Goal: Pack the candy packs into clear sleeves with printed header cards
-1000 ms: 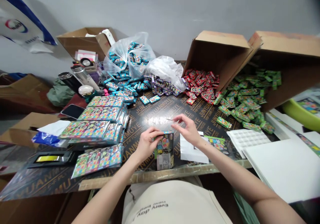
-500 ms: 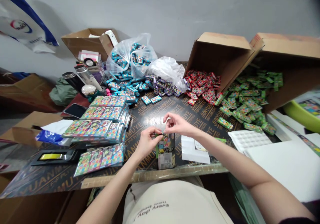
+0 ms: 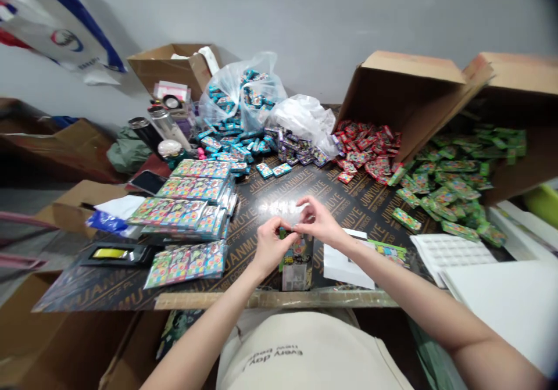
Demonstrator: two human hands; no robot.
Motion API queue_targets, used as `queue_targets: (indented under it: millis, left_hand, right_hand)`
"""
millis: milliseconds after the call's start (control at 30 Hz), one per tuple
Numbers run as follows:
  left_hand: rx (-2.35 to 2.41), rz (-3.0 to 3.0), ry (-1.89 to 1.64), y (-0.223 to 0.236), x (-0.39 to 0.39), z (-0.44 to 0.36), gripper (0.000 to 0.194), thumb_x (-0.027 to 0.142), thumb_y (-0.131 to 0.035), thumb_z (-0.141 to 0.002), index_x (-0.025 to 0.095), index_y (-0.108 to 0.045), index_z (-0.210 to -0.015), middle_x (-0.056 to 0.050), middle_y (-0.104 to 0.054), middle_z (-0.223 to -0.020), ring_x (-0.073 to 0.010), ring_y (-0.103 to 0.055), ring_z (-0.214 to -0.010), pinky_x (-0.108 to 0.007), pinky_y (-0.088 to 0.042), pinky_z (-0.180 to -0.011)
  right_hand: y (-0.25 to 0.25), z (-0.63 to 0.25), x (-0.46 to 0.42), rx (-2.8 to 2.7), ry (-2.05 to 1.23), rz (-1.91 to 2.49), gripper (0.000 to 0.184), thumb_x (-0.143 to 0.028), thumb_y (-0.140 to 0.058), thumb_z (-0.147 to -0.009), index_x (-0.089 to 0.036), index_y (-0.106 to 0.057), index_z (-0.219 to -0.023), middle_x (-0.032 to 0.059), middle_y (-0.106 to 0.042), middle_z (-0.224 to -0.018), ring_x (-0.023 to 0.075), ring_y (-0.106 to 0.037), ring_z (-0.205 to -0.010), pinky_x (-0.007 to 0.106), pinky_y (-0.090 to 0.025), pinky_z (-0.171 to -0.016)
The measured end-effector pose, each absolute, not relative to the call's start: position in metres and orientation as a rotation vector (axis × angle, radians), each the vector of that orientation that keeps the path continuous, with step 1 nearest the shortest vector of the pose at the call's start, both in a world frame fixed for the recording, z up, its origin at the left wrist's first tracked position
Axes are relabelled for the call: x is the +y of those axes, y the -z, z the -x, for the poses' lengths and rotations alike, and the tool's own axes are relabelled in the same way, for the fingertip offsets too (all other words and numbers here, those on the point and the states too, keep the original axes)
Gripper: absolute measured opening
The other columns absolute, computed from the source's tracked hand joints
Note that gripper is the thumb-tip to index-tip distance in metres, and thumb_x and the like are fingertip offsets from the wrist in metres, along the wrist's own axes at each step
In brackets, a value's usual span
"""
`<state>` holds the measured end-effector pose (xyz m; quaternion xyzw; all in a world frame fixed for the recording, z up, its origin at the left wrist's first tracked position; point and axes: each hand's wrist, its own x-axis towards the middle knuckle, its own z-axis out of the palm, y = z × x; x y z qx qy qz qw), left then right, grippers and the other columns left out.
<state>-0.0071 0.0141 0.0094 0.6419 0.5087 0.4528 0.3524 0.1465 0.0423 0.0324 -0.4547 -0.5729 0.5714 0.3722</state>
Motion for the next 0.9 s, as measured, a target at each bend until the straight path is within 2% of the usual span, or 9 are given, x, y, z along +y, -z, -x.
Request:
queue_targets:
  millis: [100, 167, 267, 400, 567, 700, 800, 900]
  left_hand:
    - [1.259, -1.427, -1.172, -0.004, 0.002, 0.004, 0.037, 0.026, -0.071, -0.062, 0.016, -0.057, -0.095, -0.001, -0.062, -0.075, -0.0133, -0.057, -0.067, -0.023, -0.044, -0.061]
    - [1.178, -1.345, -1.116, -0.005, -0.011, 0.008, 0.037, 0.027, -0.069, -0.065, 0.013, -0.058, -0.098, -0.003, -0.065, -0.077, -0.0151, -0.060, -0.069, -0.024, -0.047, -0.062]
    - [1.137, -1.539, -1.110, -0.022, -0.039, 0.029, 0.027, 0.027, -0.059, -0.076, 0.014, -0.062, -0.099, -0.007, -0.068, -0.090, -0.0184, -0.063, -0.081, -0.027, -0.050, -0.074]
    - [1.185, -2.209, -1.139, -0.044, -0.070, 0.080, 0.036, 0.013, -0.043, -0.081, 0.020, -0.055, -0.115, -0.007, -0.060, -0.115, -0.0195, -0.052, -0.110, -0.036, -0.039, -0.097]
    - [1.775, -2.443, -0.932, 0.003, -0.073, 0.147, 0.041, 0.007, -0.037, -0.081, 0.020, -0.053, -0.116, -0.008, -0.059, -0.117, -0.0211, -0.045, -0.118, -0.047, -0.033, -0.101]
    - [2.002, -2.304, -0.602, 0.041, -0.072, 0.171, 0.045, 0.019, -0.051, -0.078, 0.019, -0.046, -0.123, -0.013, -0.043, -0.132, -0.0277, -0.034, -0.125, -0.054, -0.023, -0.103]
    - [2.237, -2.078, -0.817, 0.045, -0.080, 0.183, 0.051, 0.032, -0.059, -0.074, 0.021, -0.046, -0.123, -0.013, -0.035, -0.138, -0.0290, -0.028, -0.128, -0.053, -0.015, -0.105]
    - [2.513, -1.324, -1.381, 0.044, -0.085, 0.205, 0.055, 0.036, -0.060, -0.072, 0.020, -0.043, -0.123, -0.014, -0.037, -0.134, -0.0287, -0.030, -0.126, -0.048, -0.021, -0.103]
  right_hand:
    - [-0.024, -0.145, 0.033, -1.103, -1.790, 1.250, 0.045, -0.025, -0.066, -0.061, -0.024, -0.046, -0.101, -0.0045, -0.056, -0.063, 0.0128, -0.054, -0.050, 0.025, -0.043, -0.047]
    - [-0.020, -0.147, 0.031, -0.959, -1.869, 1.246, 0.041, -0.031, -0.062, -0.068, -0.025, -0.046, -0.105, -0.0005, -0.060, -0.070, 0.0154, -0.059, -0.056, 0.028, -0.047, -0.051]
    - [-0.012, -0.156, 0.035, -0.866, -1.779, 1.174, 0.036, -0.043, -0.056, -0.075, -0.029, -0.048, -0.107, 0.0041, -0.063, -0.087, 0.0164, -0.062, -0.071, 0.029, -0.050, -0.061]
    - [0.009, -0.165, 0.040, -0.940, -1.559, 1.215, 0.033, -0.041, -0.061, -0.072, -0.029, -0.054, -0.101, 0.0024, -0.063, -0.091, 0.0128, -0.061, -0.075, 0.023, -0.048, -0.063]
    - [0.036, -0.132, 0.021, -1.289, -1.547, 1.313, 0.035, -0.044, -0.064, -0.068, -0.022, -0.060, -0.095, 0.0037, -0.064, -0.087, 0.0171, -0.059, -0.080, 0.028, -0.046, -0.072]
    - [0.044, -0.077, -0.002, -1.456, -1.873, 1.110, 0.042, -0.048, -0.058, -0.073, -0.020, -0.060, -0.104, 0.0082, -0.063, -0.106, 0.0247, -0.056, -0.100, 0.039, -0.043, -0.086]
    - [0.048, -0.041, -0.012, -1.410, -2.027, 0.960, 0.058, -0.050, -0.059, -0.072, -0.021, -0.049, -0.121, 0.0099, -0.049, -0.127, 0.0238, -0.045, -0.117, 0.041, -0.033, -0.099]
    - [0.053, -0.011, -0.020, -1.305, -2.129, 0.858, 0.078, -0.052, -0.062, -0.067, -0.023, -0.033, -0.133, 0.0090, -0.031, -0.140, 0.0220, -0.032, -0.127, 0.040, -0.024, -0.106]
